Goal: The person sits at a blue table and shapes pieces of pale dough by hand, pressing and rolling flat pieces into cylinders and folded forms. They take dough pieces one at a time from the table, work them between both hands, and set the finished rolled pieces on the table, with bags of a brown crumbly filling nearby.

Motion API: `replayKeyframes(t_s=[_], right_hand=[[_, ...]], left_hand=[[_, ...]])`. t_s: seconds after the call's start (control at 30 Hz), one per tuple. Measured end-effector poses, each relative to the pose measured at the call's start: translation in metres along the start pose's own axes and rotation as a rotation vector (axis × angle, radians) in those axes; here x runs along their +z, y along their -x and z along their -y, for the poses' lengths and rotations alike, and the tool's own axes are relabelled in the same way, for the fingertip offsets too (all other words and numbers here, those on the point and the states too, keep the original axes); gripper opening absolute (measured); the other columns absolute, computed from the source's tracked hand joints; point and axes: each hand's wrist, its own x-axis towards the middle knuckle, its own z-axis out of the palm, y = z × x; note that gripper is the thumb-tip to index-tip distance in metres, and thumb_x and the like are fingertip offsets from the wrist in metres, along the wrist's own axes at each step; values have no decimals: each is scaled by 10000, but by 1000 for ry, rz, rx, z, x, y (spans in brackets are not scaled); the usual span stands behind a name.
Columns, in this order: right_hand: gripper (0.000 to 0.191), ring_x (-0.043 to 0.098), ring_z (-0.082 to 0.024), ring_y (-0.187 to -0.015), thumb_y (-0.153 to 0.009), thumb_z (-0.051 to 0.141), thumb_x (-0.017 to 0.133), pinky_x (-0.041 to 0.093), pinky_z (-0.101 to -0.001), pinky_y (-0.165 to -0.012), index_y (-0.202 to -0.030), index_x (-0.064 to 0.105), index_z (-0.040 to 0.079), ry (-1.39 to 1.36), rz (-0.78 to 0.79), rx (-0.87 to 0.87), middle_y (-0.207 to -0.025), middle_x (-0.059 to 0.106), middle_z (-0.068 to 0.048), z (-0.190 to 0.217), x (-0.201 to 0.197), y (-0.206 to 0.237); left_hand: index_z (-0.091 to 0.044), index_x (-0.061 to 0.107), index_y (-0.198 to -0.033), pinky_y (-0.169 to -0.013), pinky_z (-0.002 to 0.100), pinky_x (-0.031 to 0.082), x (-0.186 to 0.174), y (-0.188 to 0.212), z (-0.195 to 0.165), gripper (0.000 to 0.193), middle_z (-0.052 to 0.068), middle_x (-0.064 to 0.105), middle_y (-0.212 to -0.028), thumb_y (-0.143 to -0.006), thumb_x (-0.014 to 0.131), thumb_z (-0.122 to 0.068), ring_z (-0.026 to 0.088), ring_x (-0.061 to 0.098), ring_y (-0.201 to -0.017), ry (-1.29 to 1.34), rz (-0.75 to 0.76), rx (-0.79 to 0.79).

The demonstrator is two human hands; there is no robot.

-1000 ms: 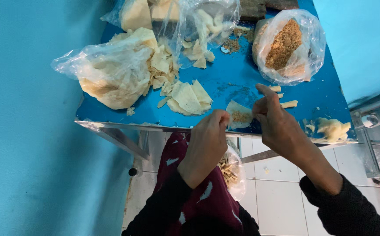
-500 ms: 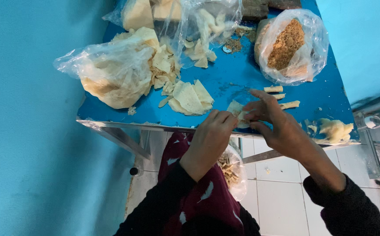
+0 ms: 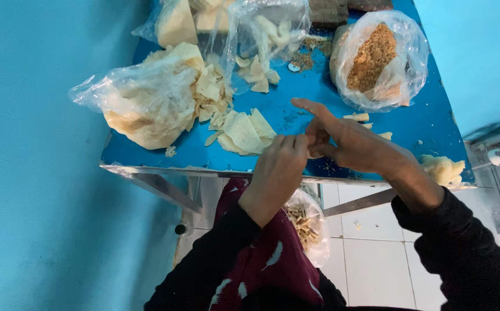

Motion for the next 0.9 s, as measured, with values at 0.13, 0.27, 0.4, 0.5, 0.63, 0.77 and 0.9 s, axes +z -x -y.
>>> replayKeyframes(t_s=[0.13,0.27,0.4,0.5,0.63,0.77,0.9], right_hand=[[894,765,-251,-879,-867,-66,694,619,-409,-757,-1600,251,189,145,-84,-54,-962,760,-87,3,7,14],[890,752,-301,-962,-836,-93,660,606,-420,-771,-1596,245,110,245,-169,-139,-1074,759,-116,9,15,35],[873,726,-310,-954,-858,13,751,569,-447,-813,-1579,268,114,354,-207,-156,-1017,757,-101,8,14,32],[890,740,-253,-946,-858,-17,723,576,-431,-865,-1598,259,154,158,-93,-13,-992,765,-83,1,4,11],[968,705,-255,-853,-869,-40,716,593,-425,-820,-1641,194,222,-127,35,170,-908,697,-121,-7,-4,-4],[880,741,-229,-918,-856,-85,647,599,-403,-819,-1605,249,149,60,-88,-28,-979,728,-80,-6,4,9],[820,721,-264,-969,-871,-55,670,577,-415,-807,-1573,276,98,140,-174,-31,-1046,711,-102,1,18,23]], left_hand=[[-6,595,-970,-770,356,533,-2,11,-8,152,121,593,-901,-831,650,-28,270,597,-918,-86,28,112],[-18,602,-995,-814,345,528,-3,16,0,198,104,588,-926,-807,660,-35,254,583,-946,-80,-18,157],[-7,630,-977,-857,360,520,1,6,6,153,120,585,-957,-833,667,-40,269,565,-1006,-62,-42,140],[-71,686,-850,-767,425,514,0,-14,18,51,121,661,-902,-854,663,-26,299,610,-887,237,86,-57],[-80,713,-819,-724,473,542,-6,-38,42,71,129,728,-798,-846,723,-145,326,709,-787,484,309,-168],[-43,645,-927,-674,508,516,-6,-29,38,153,149,703,-776,-885,732,-161,364,685,-787,399,143,-123],[-23,600,-991,-725,447,543,1,-3,15,138,126,661,-860,-915,684,-101,313,662,-907,115,4,50]])
